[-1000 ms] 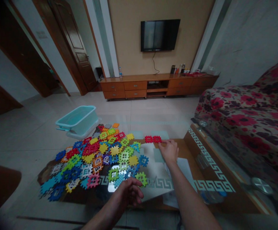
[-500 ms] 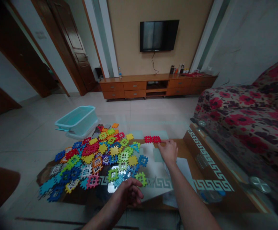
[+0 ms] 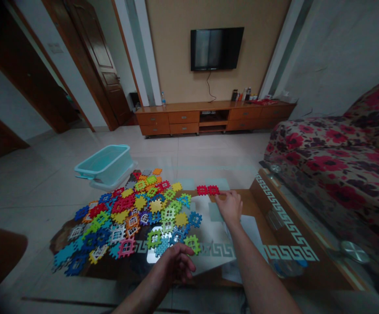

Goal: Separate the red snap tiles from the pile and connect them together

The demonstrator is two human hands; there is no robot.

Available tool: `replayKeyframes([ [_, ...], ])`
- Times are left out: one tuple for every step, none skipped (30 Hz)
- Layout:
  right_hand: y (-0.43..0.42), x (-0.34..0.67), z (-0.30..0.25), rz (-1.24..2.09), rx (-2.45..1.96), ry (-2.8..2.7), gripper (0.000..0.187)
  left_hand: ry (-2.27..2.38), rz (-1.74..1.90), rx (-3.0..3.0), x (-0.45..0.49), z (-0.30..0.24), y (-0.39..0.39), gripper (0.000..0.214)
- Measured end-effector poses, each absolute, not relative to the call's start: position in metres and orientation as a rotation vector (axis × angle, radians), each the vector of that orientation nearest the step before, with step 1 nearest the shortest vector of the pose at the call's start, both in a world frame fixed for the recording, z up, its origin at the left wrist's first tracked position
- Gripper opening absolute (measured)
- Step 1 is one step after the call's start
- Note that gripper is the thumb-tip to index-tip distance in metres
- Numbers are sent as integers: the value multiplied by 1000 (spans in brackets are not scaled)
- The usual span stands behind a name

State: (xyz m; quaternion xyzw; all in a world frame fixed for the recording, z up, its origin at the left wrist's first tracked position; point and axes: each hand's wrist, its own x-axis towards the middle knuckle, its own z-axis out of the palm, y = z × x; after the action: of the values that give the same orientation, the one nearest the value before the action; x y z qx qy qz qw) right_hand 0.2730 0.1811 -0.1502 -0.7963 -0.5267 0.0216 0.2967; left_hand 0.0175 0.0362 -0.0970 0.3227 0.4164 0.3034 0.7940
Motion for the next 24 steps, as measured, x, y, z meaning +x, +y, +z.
replayKeyframes([
  [181, 273, -150, 60, -2116, -1402, 28, 894, 653, 694, 18, -97, 36, 66],
  [181, 273, -151, 62, -2115, -1404, 29, 891, 657, 695, 18, -98, 36, 66],
  [181, 273, -151, 61, -2113, -1407, 29, 887, 662, 697, 17, -99, 35, 66],
  [181, 274, -151, 60, -2111, -1409, 29, 880, 667, 700, 17, -100, 35, 66],
  [181, 274, -152, 57, -2110, -1409, 29, 872, 672, 704, 17, -101, 34, 65],
  [181, 274, -152, 53, -2109, -1408, 29, 865, 675, 708, 17, -103, 34, 65],
  [181, 274, -153, 49, -2109, -1407, 29, 859, 678, 711, 17, -104, 33, 65],
  [181, 274, -153, 48, -2110, -1408, 29, 854, 681, 715, 16, -105, 33, 65],
  [181, 274, -153, 47, -2112, -1410, 30, 850, 684, 720, 16, -106, 32, 64],
  [181, 275, -153, 47, -2115, -1413, 30, 847, 687, 727, 16, -106, 32, 64],
  [181, 274, -153, 48, -2117, -1417, 31, 848, 688, 732, 16, -105, 32, 64],
  [181, 274, -153, 47, -2117, -1421, 31, 850, 686, 736, 16, -105, 32, 64],
  [181, 274, -153, 45, -2118, -1422, 31, 852, 681, 736, 16, -104, 32, 64],
  [181, 274, -152, 42, -2118, -1420, 31, 857, 676, 733, 16, -103, 32, 63],
  [181, 274, -152, 37, -2118, -1418, 30, 860, 674, 730, 16, -103, 32, 63],
  [180, 274, -152, 31, -2117, -1416, 30, 863, 673, 729, 17, -102, 32, 63],
  [180, 273, -152, 25, -2116, -1415, 29, 864, 675, 729, 17, -103, 32, 62],
  [180, 273, -152, 22, -2115, -1415, 29, 862, 680, 732, 17, -103, 31, 62],
  [180, 273, -152, 22, -2114, -1415, 29, 859, 685, 736, 17, -104, 31, 62],
  [180, 273, -152, 25, -2114, -1414, 30, 855, 688, 738, 17, -105, 31, 62],
  [179, 273, -151, 30, -2115, -1414, 30, 849, 689, 738, 16, -106, 31, 62],
  [179, 273, -151, 36, -2117, -1412, 30, 844, 694, 739, 16, -107, 31, 62],
  [179, 273, -151, 40, -2117, -1412, 30, 840, 698, 739, 16, -107, 31, 61],
  [180, 273, -151, 43, -2117, -1411, 30, 840, 696, 738, 16, -107, 30, 61],
])
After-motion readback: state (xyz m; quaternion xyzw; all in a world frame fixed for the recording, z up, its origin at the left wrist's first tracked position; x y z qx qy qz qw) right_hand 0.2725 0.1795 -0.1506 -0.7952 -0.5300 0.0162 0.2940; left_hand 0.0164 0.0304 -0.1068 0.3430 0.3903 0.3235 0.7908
